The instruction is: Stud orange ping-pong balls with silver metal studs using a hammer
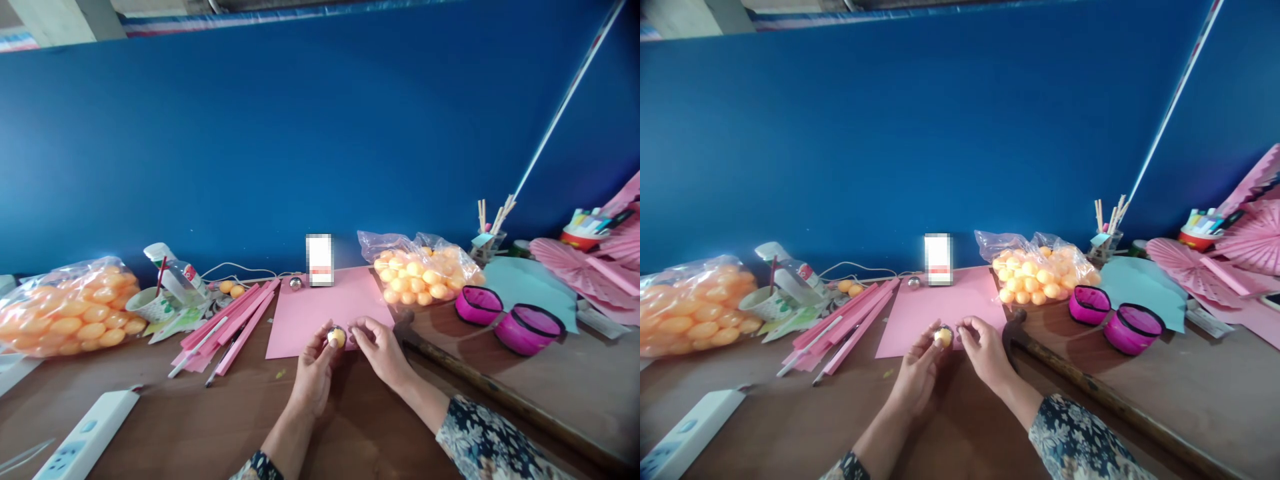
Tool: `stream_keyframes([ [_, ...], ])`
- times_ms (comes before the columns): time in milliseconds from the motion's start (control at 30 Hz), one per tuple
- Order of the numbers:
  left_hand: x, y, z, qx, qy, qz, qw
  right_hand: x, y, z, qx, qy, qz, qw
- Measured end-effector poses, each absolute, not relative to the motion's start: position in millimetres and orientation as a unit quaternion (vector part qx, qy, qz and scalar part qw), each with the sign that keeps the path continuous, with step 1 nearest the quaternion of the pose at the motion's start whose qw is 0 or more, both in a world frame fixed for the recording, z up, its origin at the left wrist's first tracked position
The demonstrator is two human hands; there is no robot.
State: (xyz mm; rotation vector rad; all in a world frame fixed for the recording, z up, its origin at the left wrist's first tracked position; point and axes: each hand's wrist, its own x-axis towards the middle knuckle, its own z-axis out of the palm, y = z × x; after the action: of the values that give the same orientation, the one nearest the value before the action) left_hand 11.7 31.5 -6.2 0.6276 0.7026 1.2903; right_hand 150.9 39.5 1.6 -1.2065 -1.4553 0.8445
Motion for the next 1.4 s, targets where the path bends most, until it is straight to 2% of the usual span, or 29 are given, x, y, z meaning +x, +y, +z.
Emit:
stream_keyframes([
  [1200, 13.5, 30.9, -9.8, 0.307, 0.357, 0.564, 0.679, 151.1, 32.6, 10.0, -0.502, -0.666, 0.238, 0.498],
  [1400, 13.1, 30.3, -8.1, 0.303, 0.357, 0.561, 0.683, 149.3, 31.9, 11.5, -0.483, -0.669, 0.259, 0.502],
])
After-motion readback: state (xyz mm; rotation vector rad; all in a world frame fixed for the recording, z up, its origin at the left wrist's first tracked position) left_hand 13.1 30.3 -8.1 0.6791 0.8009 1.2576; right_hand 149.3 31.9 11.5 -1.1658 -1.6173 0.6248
